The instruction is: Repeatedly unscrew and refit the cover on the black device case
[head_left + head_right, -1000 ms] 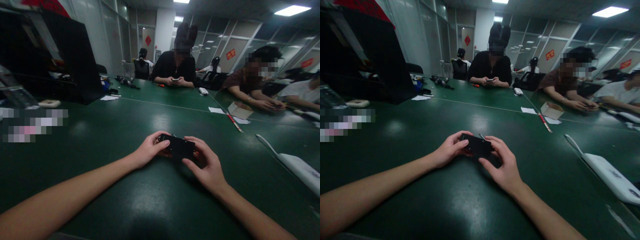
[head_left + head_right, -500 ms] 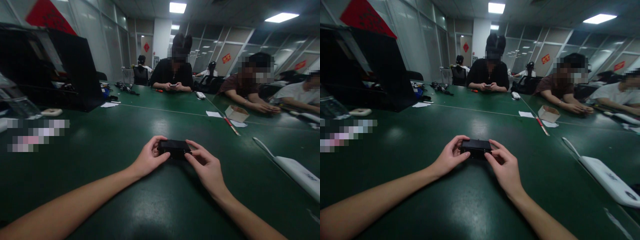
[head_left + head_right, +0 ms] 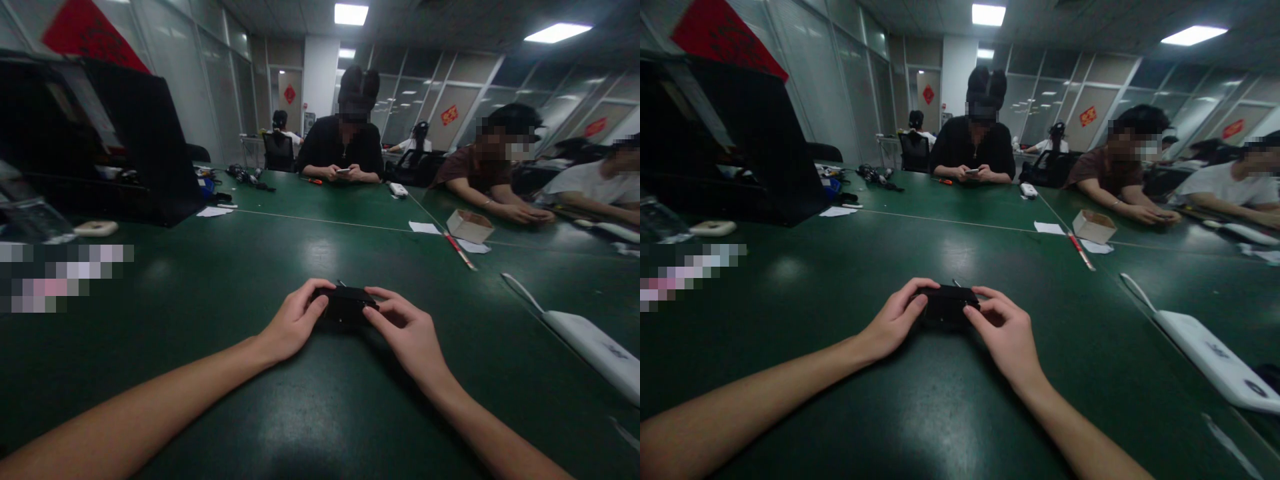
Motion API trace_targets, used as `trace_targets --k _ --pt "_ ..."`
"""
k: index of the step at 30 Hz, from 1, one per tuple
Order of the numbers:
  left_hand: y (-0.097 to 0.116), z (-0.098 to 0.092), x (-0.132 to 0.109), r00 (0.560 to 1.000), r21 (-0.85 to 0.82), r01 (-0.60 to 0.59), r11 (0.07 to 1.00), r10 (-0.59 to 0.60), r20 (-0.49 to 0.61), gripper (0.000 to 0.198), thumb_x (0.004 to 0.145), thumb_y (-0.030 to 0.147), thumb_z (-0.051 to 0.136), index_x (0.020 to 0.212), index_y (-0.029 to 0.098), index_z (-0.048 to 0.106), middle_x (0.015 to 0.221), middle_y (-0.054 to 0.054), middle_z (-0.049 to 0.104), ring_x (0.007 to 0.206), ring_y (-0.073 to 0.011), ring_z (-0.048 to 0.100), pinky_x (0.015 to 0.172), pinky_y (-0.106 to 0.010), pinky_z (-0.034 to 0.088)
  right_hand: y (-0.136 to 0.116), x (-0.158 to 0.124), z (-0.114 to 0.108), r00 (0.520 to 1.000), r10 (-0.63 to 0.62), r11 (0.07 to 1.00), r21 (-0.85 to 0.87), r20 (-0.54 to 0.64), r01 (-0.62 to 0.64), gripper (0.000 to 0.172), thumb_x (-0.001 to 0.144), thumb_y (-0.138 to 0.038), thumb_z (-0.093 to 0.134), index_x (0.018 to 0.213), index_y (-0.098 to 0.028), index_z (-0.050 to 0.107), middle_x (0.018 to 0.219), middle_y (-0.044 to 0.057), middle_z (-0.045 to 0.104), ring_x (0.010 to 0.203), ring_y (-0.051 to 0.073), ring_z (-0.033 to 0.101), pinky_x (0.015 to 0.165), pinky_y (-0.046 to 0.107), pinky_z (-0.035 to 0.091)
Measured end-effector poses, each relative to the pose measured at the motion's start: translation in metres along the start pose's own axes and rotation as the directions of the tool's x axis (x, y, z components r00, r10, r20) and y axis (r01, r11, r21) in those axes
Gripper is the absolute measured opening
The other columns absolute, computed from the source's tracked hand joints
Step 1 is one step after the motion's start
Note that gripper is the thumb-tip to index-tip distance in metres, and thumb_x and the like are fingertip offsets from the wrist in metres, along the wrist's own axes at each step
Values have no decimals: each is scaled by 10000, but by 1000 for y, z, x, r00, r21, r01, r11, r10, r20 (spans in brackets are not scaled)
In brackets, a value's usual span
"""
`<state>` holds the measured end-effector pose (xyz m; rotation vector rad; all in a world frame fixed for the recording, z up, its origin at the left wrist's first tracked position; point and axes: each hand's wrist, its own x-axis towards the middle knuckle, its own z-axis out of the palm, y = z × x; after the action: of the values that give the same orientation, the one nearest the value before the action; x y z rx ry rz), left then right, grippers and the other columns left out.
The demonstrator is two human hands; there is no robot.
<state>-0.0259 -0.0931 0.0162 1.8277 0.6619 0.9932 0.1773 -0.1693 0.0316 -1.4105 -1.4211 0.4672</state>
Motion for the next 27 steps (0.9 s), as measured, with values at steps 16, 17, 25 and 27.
trace_targets --k 16,17,25,27 --pt "1 1 1 989 -243 128 962 -144 -47 350 972 472 395 1089 202 585 966 -34 625 859 -184 600 763 -276 504 3 8 -7 986 38 999 -15 165 -36 370 874 -378 610 1192 -202 674 1088 85 735 875 226 718 761 378 599" --pt "1 2 1 988 -264 138 955 -152 -35 357 971 480 390 1095 203 578 969 -37 621 855 -183 600 755 -279 509 2 8 -7 986 19 999 -30 168 -14 337 875 -371 610 1155 -206 697 1080 79 738 888 229 715 778 384 593" --pt "-6 4 4 991 -267 131 955 -133 11 343 855 419 630 1102 200 537 1009 -47 610 878 -194 617 722 -294 556 -3 5 -5 985 32 999 -1 172 -33 289 849 -351 646 1085 -199 716 999 65 754 838 215 717 761 351 592" --pt "-7 4 4 990 -260 138 956 -142 5 335 868 436 608 1094 197 545 967 -38 608 840 -185 622 698 -296 569 -2 5 -4 985 28 999 -28 171 -24 288 860 -350 632 1089 -196 713 992 67 752 829 212 714 755 349 592"
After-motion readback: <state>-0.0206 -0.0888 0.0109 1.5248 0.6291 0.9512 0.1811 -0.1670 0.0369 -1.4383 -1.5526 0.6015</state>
